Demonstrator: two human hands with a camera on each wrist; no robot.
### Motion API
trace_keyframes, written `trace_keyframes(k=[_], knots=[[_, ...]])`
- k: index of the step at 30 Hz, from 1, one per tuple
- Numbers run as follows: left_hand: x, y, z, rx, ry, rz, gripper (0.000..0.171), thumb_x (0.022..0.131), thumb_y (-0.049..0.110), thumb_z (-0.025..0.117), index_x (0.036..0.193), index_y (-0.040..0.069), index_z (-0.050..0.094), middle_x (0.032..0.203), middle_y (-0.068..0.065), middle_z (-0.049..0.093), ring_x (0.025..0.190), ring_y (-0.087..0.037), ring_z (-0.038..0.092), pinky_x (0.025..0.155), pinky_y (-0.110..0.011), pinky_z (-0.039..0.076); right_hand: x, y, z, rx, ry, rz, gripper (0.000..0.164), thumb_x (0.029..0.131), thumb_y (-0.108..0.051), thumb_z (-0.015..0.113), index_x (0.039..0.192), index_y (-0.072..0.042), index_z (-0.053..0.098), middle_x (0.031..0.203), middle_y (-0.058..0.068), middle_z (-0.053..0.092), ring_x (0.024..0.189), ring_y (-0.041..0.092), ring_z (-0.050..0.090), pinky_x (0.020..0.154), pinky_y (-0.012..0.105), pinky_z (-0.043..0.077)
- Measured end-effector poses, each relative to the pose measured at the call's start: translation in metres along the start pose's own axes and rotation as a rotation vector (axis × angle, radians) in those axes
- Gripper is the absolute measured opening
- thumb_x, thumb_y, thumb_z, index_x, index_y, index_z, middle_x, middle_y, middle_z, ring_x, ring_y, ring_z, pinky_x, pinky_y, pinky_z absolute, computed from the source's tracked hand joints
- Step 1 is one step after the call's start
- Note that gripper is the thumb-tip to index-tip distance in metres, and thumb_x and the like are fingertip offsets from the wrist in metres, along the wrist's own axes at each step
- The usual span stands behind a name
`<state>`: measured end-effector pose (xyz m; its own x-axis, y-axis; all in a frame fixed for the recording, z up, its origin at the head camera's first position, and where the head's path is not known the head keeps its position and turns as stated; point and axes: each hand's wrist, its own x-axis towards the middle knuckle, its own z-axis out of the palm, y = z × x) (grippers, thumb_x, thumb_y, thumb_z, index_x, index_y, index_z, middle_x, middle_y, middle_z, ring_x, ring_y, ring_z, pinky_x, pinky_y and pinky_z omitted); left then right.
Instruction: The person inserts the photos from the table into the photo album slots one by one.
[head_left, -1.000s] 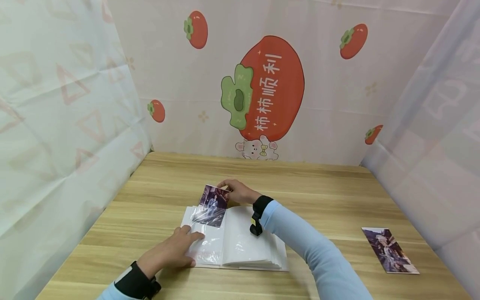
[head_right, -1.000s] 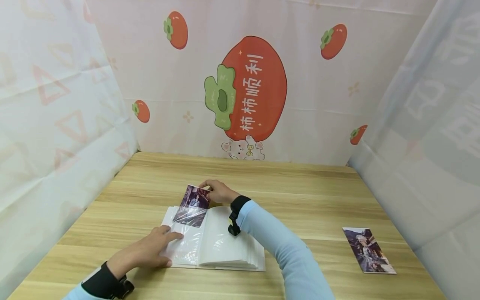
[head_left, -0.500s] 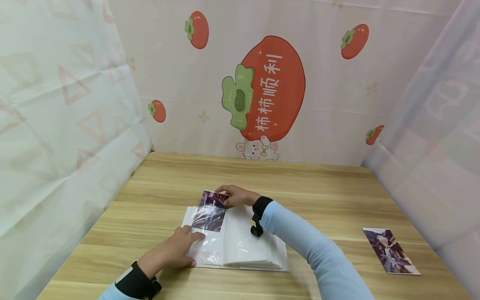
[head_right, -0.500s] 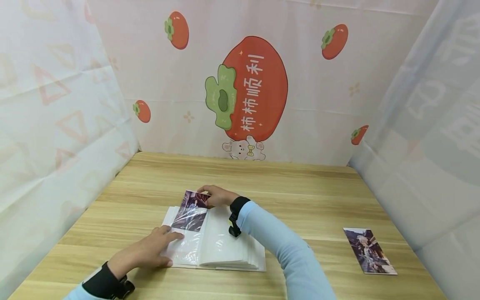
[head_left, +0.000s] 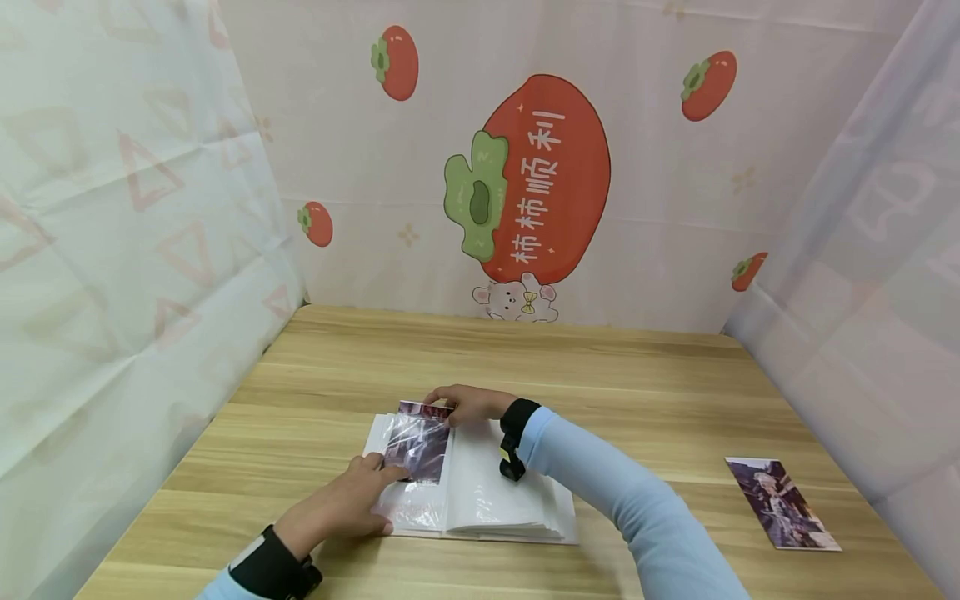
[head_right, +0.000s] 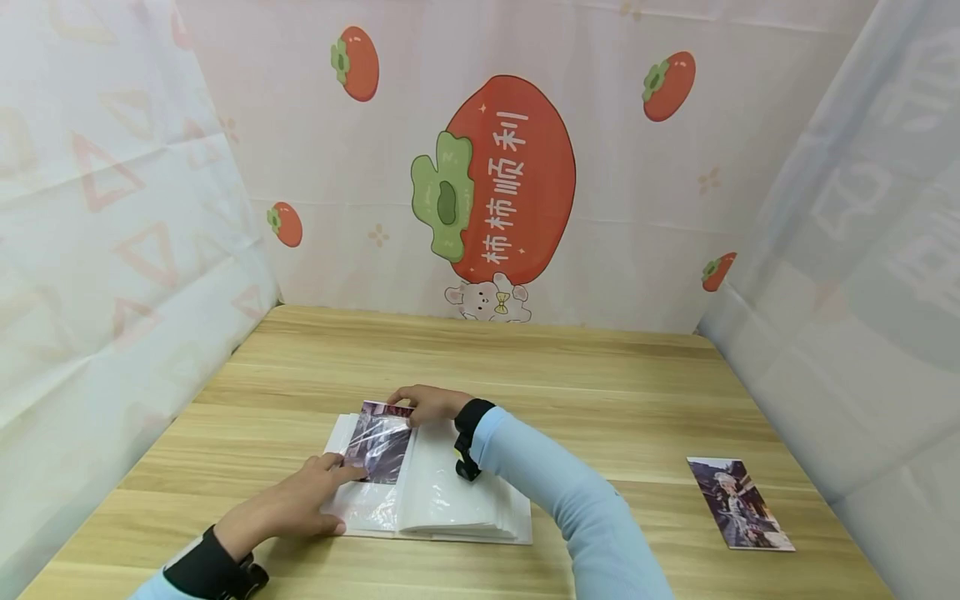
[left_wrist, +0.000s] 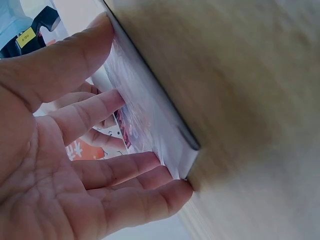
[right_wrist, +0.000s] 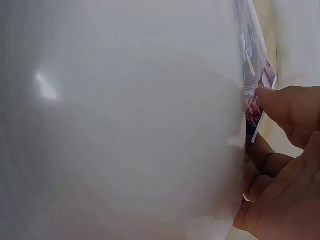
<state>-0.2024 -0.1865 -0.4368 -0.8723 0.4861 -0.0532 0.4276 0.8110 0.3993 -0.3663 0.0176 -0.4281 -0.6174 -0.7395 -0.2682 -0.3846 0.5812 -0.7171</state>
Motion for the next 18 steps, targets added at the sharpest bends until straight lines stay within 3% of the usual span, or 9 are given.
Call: trace_keyframes(k=[11,18], knots=[[0.0005,0.0012,-0.0004,-0.009,-0.008,0.010,0.061,0.065,0.019,0.082,0.119,0.003,0.059,0.111,-0.022,0.049,0.094,-0.035,0.045,0.076,-0.050,0.044,-0.0017,-0.0028,0.0044,-0.061,-0.012,0.013,0.051,0.085,0.005,0.059,0.130,-0.015,0.051,0.138,0.009,0.042,0.125,0.030,0.039,0.099,0.039,0.033],[0.0019,-0.0007,-0.0003,0.002,0.008,0.020,0.065,0.062,0.021,0.082,0.120,0.002,0.058,0.114,-0.026,0.047,0.094,-0.038,0.046,0.075,-0.050,0.045,-0.0022,-0.0040,0.0050,-0.110,-0.022,0.018,0.049,0.085,0.001,0.061,0.129,-0.019,0.053,0.130,0.006,0.049,0.112,0.021,0.048,0.092,0.033,0.037]])
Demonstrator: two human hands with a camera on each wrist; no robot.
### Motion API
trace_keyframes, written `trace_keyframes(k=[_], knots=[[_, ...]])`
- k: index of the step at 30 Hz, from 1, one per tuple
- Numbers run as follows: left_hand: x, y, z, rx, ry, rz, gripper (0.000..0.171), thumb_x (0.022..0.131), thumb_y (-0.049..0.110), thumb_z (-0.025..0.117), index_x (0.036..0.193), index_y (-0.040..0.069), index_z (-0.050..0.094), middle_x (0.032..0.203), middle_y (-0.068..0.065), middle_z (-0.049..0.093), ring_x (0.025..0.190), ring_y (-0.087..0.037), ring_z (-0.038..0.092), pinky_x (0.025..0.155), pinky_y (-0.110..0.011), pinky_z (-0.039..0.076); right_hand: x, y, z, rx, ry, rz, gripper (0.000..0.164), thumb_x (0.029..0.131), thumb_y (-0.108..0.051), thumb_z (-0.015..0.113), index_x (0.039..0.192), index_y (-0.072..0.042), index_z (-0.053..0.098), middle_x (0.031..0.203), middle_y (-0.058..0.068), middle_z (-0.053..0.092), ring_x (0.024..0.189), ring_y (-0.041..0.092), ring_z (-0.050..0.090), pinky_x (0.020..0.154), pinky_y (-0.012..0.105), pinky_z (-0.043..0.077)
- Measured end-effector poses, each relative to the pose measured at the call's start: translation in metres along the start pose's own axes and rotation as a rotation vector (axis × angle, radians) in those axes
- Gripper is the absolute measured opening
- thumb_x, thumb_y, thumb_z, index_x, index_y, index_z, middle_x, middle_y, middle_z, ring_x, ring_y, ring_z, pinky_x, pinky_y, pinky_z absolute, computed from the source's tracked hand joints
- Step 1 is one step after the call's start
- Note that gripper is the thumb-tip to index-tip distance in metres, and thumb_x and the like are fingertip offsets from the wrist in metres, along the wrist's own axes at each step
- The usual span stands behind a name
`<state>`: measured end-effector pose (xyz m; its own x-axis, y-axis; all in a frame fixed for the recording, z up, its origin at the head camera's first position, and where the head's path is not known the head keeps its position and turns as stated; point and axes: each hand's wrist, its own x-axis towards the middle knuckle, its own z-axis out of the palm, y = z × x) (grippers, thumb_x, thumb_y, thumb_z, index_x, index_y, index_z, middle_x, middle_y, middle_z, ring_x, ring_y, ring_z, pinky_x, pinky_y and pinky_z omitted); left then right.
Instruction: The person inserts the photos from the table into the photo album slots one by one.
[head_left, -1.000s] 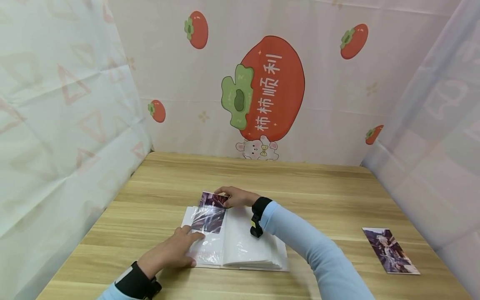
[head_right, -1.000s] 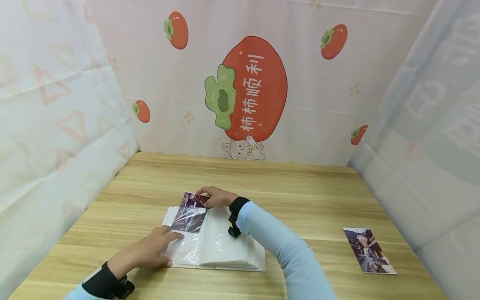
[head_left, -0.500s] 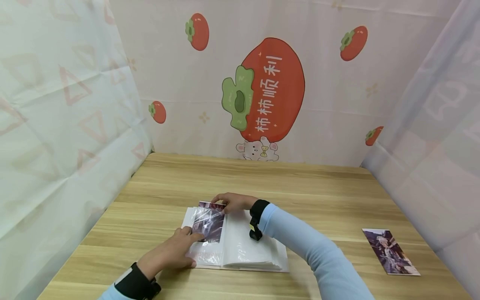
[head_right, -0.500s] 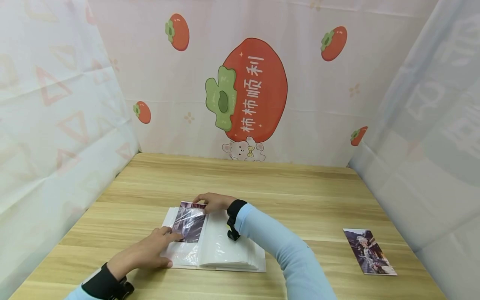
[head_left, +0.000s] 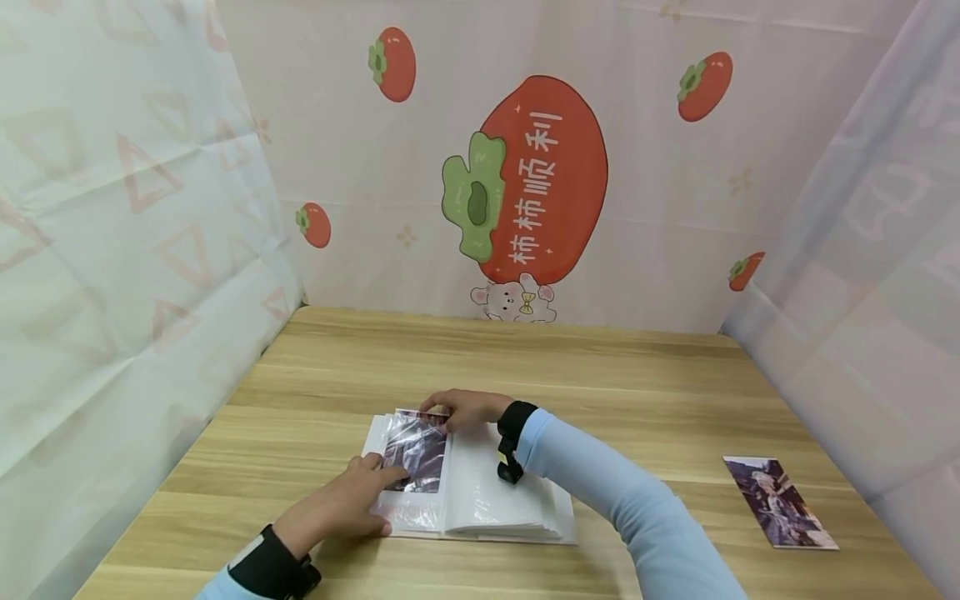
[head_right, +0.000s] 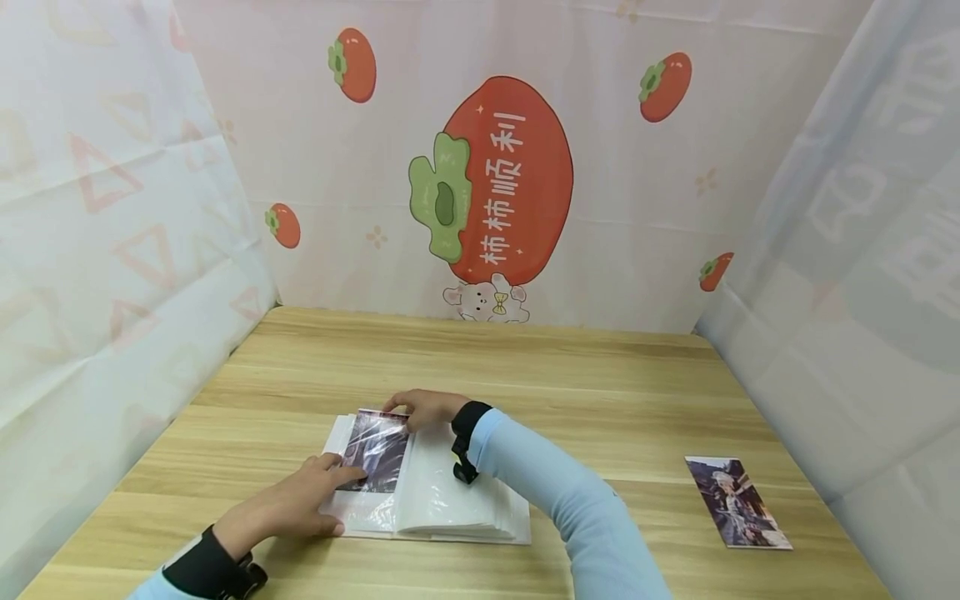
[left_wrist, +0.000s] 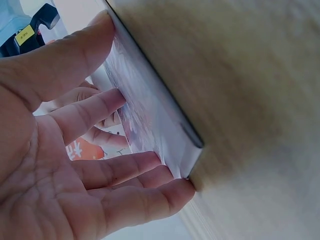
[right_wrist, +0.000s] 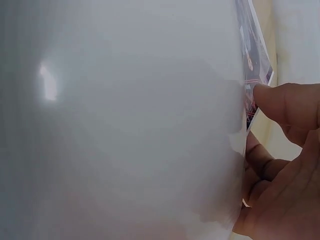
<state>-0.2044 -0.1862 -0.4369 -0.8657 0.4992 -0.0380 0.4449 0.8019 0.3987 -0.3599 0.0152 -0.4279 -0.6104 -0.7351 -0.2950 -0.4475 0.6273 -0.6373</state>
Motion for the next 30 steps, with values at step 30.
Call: trace_keyframes(k=[30], knots=[[0.0012,0.0004,-0.0025,-0.013,-0.021,-0.003,0.065,0.064,0.021,0.082,0.121,0.002,0.058,0.109,-0.022,0.048,0.091,-0.034,0.046,0.074,-0.050,0.044,-0.0034,-0.0033,0.0042,-0.206,-0.017,0.036,0.053,0.082,-0.011,0.066,0.130,-0.027,0.053,0.112,0.000,0.045,0.105,0.016,0.040,0.090,0.033,0.033]])
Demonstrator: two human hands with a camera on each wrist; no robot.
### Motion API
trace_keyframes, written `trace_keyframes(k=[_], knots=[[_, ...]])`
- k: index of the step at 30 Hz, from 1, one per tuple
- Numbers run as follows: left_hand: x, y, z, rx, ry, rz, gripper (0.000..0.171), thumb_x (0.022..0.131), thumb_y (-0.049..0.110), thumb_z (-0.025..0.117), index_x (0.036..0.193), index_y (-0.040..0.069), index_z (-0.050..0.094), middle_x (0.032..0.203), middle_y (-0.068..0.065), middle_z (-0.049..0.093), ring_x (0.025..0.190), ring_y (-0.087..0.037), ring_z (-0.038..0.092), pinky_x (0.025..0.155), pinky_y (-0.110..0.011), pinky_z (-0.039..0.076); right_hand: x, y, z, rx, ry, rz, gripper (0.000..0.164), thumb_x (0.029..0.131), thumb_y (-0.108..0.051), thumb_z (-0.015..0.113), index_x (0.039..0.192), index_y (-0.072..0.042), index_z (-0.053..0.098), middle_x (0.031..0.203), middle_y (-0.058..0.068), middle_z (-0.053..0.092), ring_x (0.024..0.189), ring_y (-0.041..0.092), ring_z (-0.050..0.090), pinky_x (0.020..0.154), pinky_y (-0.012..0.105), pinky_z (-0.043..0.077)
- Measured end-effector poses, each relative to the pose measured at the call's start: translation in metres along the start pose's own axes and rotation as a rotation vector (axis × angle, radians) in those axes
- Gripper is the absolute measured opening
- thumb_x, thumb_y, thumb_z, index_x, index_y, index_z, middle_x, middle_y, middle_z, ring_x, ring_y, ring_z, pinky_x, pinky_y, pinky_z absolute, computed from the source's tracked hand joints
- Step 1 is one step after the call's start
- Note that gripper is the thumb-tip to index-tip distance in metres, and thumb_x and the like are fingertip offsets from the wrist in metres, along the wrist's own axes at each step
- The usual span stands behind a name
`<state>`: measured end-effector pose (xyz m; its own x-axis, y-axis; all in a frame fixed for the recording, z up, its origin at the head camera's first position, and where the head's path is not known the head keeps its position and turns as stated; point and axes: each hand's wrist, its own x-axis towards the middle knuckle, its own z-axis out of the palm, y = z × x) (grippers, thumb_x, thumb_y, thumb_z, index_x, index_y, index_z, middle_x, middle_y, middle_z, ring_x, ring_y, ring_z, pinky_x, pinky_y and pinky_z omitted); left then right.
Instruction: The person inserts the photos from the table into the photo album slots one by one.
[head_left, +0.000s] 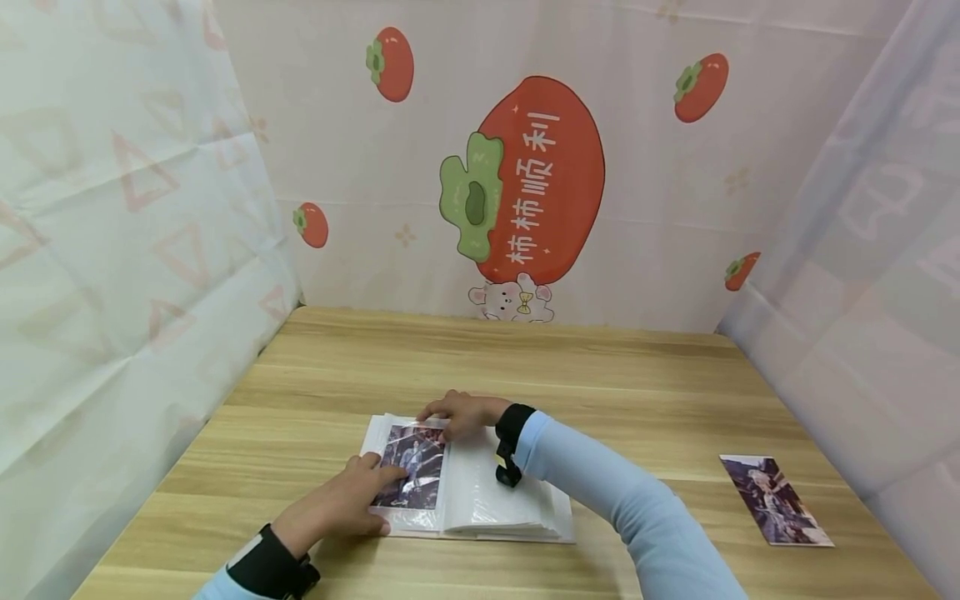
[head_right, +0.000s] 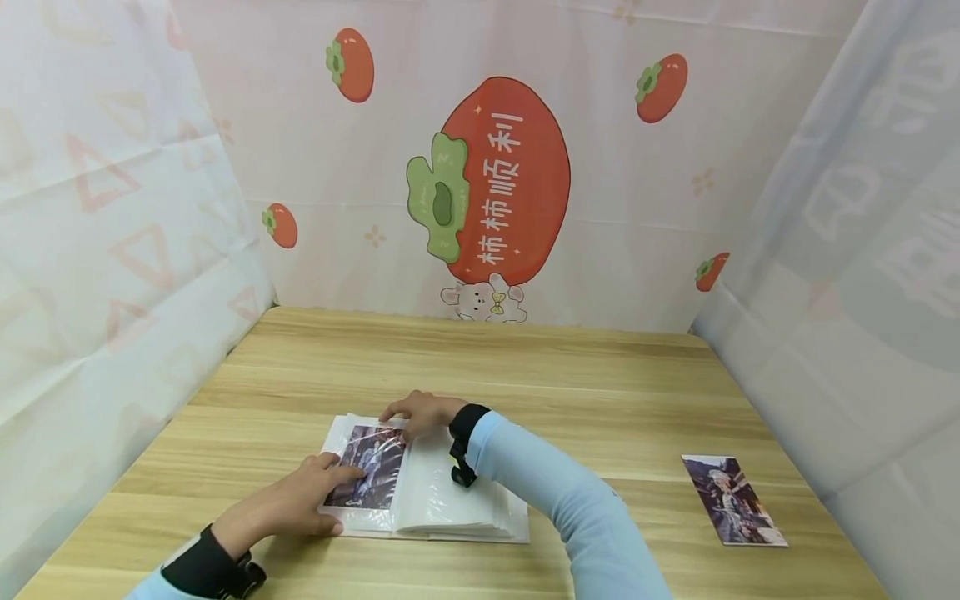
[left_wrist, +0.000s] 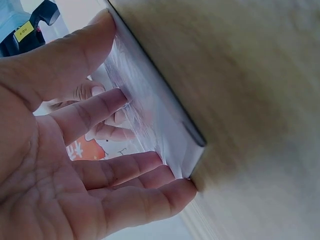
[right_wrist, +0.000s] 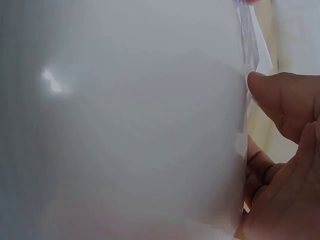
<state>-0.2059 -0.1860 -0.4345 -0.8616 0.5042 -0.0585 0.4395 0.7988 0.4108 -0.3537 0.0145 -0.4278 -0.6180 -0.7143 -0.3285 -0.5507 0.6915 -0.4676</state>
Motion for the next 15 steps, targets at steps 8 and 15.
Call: trace_keyframes(k=[8,15], knots=[[-0.001,0.001,-0.001,0.002,-0.006,-0.007,0.063,0.064,0.021,0.082,0.120,0.004,0.059,0.107,-0.019,0.049,0.090,-0.032,0.045,0.073,-0.050,0.044,-0.015,-0.002,-0.006,0.042,-0.019,-0.085,0.071,0.084,-0.008,0.065,0.145,-0.009,0.029,0.123,0.014,0.052,0.111,0.021,0.049,0.090,0.030,0.039],[0.000,0.000,0.000,0.002,-0.007,-0.013,0.063,0.066,0.021,0.082,0.121,0.005,0.059,0.108,-0.018,0.049,0.091,-0.031,0.045,0.075,-0.049,0.044,-0.050,0.003,-0.012,-0.103,-0.006,-0.101,0.077,0.085,-0.021,0.068,0.148,-0.013,0.024,0.146,0.010,0.032,0.130,0.024,0.033,0.104,0.038,0.027]])
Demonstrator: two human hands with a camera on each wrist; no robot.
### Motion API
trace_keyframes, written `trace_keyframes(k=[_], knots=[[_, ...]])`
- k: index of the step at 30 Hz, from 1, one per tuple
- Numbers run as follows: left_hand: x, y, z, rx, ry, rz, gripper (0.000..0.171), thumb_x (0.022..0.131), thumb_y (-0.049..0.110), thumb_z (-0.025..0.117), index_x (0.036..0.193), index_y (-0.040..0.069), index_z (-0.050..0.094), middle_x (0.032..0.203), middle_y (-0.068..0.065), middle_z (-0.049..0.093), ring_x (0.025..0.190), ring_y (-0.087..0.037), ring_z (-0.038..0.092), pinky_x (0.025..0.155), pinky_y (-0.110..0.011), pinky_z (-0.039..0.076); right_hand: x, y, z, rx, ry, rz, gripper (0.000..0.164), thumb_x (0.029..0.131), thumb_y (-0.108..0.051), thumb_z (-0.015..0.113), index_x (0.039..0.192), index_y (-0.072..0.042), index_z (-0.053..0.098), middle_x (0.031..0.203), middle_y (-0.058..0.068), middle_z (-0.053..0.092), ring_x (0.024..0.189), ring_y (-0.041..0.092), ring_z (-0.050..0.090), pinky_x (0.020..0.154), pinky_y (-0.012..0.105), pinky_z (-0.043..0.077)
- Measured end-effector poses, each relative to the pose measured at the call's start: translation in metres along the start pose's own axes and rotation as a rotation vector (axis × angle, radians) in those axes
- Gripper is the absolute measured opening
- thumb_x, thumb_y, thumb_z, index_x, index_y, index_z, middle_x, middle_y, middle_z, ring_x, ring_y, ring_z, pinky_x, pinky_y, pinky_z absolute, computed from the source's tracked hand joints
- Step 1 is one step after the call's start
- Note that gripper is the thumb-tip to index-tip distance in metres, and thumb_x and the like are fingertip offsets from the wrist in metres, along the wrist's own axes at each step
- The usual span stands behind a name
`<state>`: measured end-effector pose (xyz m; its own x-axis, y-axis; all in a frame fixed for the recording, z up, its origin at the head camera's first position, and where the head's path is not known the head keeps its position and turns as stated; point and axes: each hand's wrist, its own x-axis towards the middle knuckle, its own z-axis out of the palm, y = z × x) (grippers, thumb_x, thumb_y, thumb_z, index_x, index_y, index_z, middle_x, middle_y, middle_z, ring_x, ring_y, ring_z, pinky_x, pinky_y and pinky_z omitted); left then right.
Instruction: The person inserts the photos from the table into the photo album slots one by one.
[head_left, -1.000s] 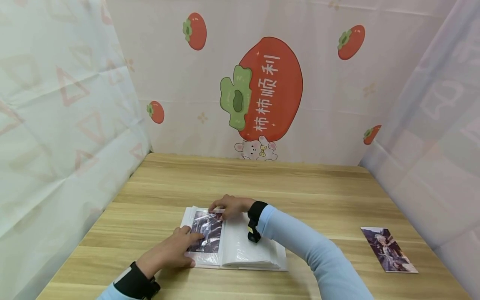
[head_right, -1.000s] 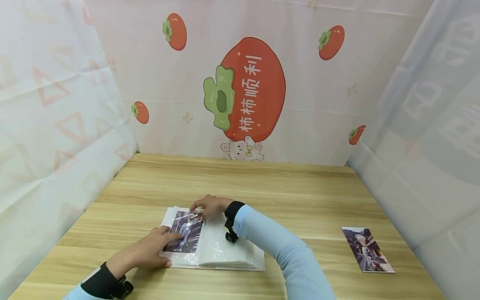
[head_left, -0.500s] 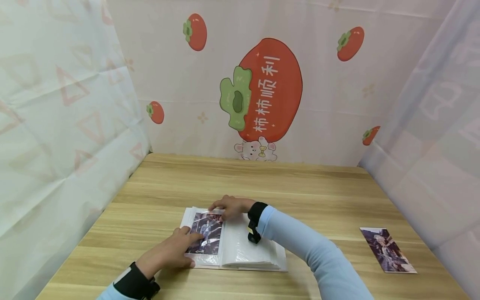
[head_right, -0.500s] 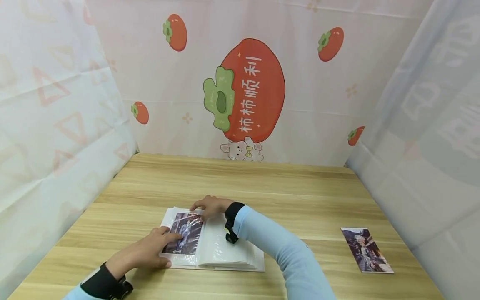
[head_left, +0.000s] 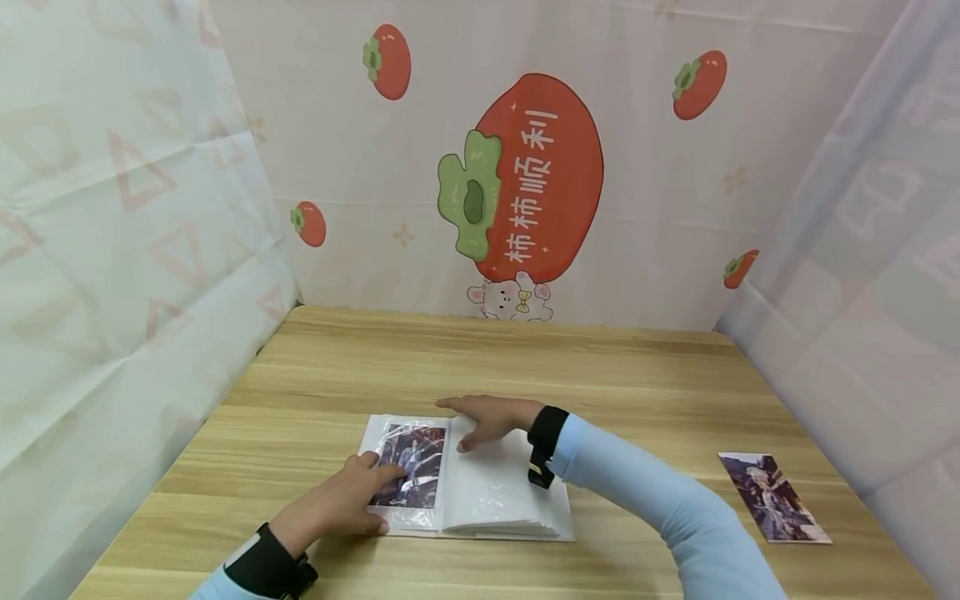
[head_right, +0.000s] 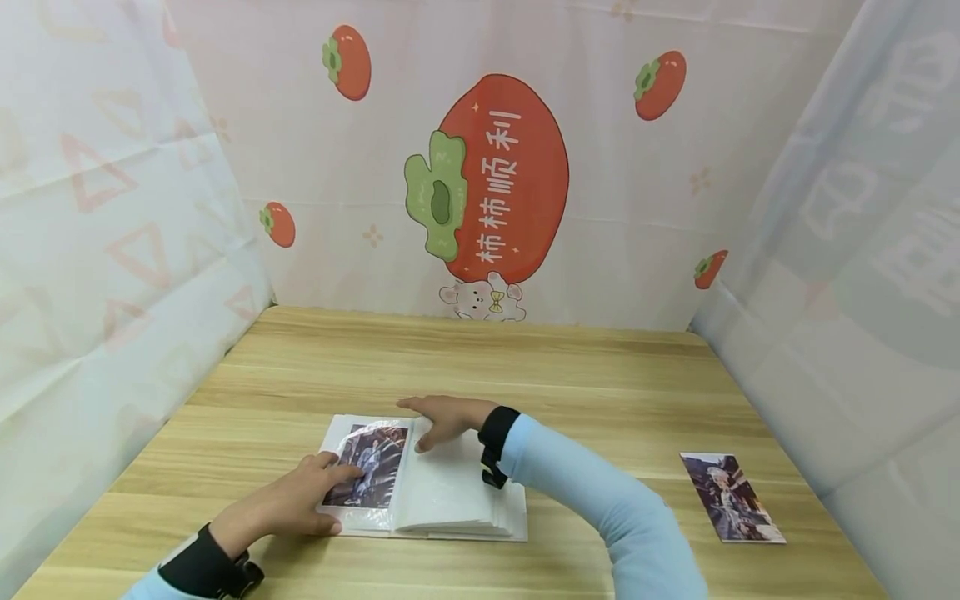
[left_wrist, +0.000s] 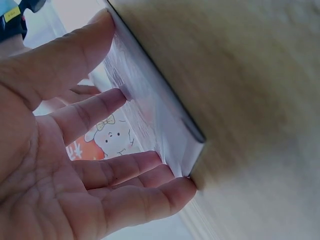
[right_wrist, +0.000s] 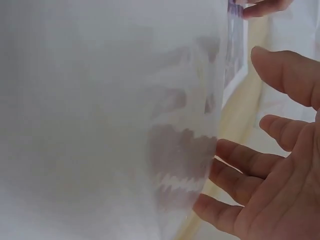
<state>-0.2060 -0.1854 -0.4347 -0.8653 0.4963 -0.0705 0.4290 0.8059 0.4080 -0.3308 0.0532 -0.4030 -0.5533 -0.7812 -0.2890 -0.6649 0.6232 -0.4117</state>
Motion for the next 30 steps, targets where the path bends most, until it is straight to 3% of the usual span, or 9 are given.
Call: trace_keyframes(k=[5,15,22,30], knots=[[0.000,-0.001,0.001,-0.004,0.008,0.009,0.064,0.064,0.021,0.082,0.121,0.004,0.058,0.107,-0.019,0.049,0.091,-0.032,0.045,0.075,-0.049,0.044,-0.033,0.010,-0.003,0.052,0.043,0.014,0.078,0.083,-0.028,0.071,0.147,-0.016,0.028,0.147,0.007,0.031,0.132,0.024,0.028,0.104,0.042,0.025],[-0.001,0.001,0.000,0.031,0.018,0.018,0.065,0.065,0.023,0.082,0.122,0.003,0.057,0.112,-0.025,0.050,0.098,-0.040,0.048,0.077,-0.053,0.044,-0.099,0.038,-0.004,0.161,0.175,0.083,0.075,0.080,-0.028,0.074,0.143,-0.015,0.036,0.140,0.009,0.037,0.126,0.028,0.036,0.097,0.048,0.034],[-0.002,0.002,-0.001,0.019,0.011,0.004,0.067,0.063,0.023,0.082,0.121,0.002,0.057,0.117,-0.032,0.048,0.105,-0.051,0.044,0.081,-0.060,0.040,-0.118,0.052,0.021,0.134,0.184,0.061,0.080,0.077,-0.034,0.075,0.143,-0.013,0.035,0.139,0.014,0.036,0.124,0.028,0.036,0.098,0.047,0.032],[-0.001,0.003,-0.001,0.020,0.014,0.012,0.066,0.064,0.022,0.082,0.122,0.003,0.057,0.117,-0.031,0.048,0.104,-0.049,0.046,0.081,-0.058,0.041,-0.133,0.056,0.036,0.153,0.184,0.056,0.085,0.075,-0.038,0.076,0.144,-0.012,0.034,0.139,0.015,0.035,0.125,0.031,0.034,0.098,0.049,0.032]])
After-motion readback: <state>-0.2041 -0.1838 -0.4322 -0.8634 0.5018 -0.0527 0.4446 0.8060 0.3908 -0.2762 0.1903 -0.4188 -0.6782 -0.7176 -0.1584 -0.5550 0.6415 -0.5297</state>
